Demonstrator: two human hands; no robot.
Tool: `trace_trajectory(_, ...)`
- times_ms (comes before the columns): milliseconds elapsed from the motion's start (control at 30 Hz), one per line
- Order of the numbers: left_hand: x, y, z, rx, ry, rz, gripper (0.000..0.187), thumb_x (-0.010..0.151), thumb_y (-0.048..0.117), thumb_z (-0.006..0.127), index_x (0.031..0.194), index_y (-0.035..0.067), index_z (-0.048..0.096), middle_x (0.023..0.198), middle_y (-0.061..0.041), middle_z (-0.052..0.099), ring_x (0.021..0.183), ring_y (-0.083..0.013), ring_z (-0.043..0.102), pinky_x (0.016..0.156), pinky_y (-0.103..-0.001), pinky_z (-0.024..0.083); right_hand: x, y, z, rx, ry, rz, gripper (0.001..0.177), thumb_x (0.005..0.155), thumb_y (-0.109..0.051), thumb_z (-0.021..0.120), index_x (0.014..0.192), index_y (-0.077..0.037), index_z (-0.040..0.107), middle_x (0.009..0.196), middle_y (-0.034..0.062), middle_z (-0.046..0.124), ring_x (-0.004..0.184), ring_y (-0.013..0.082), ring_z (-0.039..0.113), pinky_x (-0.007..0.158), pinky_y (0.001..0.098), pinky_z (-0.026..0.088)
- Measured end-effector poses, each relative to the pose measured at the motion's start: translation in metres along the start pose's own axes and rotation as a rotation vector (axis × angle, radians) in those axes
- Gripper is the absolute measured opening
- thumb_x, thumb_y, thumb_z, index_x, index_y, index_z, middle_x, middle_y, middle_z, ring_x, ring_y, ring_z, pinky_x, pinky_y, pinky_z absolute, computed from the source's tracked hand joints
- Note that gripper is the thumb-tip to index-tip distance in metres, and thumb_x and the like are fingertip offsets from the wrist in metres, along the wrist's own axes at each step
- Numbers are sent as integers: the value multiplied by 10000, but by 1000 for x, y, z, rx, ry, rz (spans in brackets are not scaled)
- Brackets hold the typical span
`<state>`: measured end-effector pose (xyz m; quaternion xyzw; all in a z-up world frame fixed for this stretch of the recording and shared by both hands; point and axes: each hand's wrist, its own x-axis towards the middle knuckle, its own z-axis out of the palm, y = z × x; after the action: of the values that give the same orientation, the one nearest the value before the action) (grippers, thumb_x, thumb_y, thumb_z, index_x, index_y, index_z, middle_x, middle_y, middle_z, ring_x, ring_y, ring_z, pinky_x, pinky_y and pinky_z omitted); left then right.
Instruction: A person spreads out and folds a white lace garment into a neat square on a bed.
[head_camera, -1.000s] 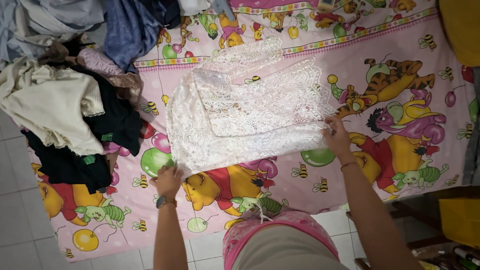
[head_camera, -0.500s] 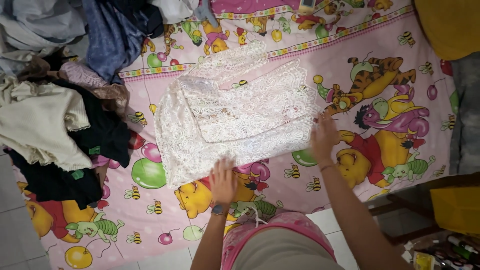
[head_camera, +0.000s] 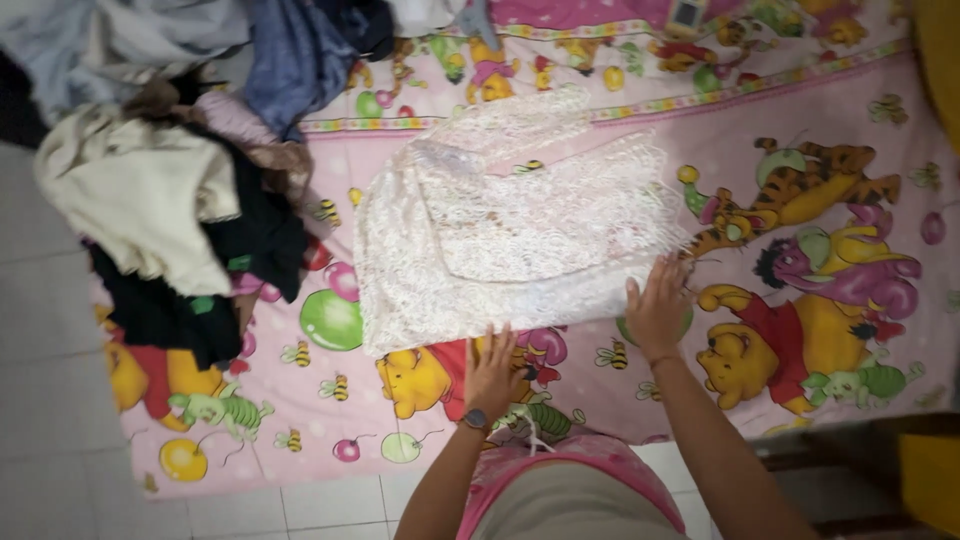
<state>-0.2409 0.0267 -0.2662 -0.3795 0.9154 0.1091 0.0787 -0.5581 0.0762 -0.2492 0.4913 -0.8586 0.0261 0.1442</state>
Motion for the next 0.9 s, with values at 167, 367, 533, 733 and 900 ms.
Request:
trace_trajectory(167, -1, -11, -37, -132, 92, -155, 698, 1058, 596, 315, 1638, 226, 198, 1677, -12, 239, 1550, -240, 152, 1248, -555, 33, 20, -79, 0, 480, 22, -327, 679, 1045, -369, 484, 1574, 44, 382, 1631, 288, 319, 1518, 485, 232, 1185, 663, 76)
trace_trajectory(367, -17, -73, -42, -295, 412, -546, 502, 1026, 395, 506, 1462, 146, 526, 1543, -151, 484, 1454, -336, 402, 1197, -629, 170, 21, -168, -6, 734, -166, -526, 595, 950, -307, 635, 1481, -72, 506, 1537, 147, 497, 1498, 394, 332, 1250, 626, 93)
trace_trajectory(533, -47, -131, 35, -548, 738, -1056, 302, 930, 415, 692, 1194, 272, 659, 1124, 7, 612, 1047, -220, 647, 913, -384, 508, 75, -199, 46, 889, -222, -330, 171, 858, -147, 724, 1023, -191, 737, 959, -1, 739, 938, 241, 721, 830, 368, 556)
trace_trajectory(733, -36, -159, -18, -988, 507, -1355, 319, 944, 386, 709, 1254, 355, 644, 591, 7, 657, 635, -232, 692, 703, -368, 533, 204, -240, 130, 918, -294, -8, 230, 848, -204, 760, 1062, -269, 711, 760, 8, 687, 750, 246, 706, 708, 381, 535)
trace_trajectory(900, -21, -183, -12, -868, 208, -1271, 408, 845, 573, 748, 1187, 361, 684, 596, -47, 707, 786, -332, 756, 779, -439, 578, 255, -264, 107, 741, -295, -154, 618, 752, -388, 881, 1296, -233, 633, 1245, 94, 633, 1166, 382, 627, 927, 554, 531)
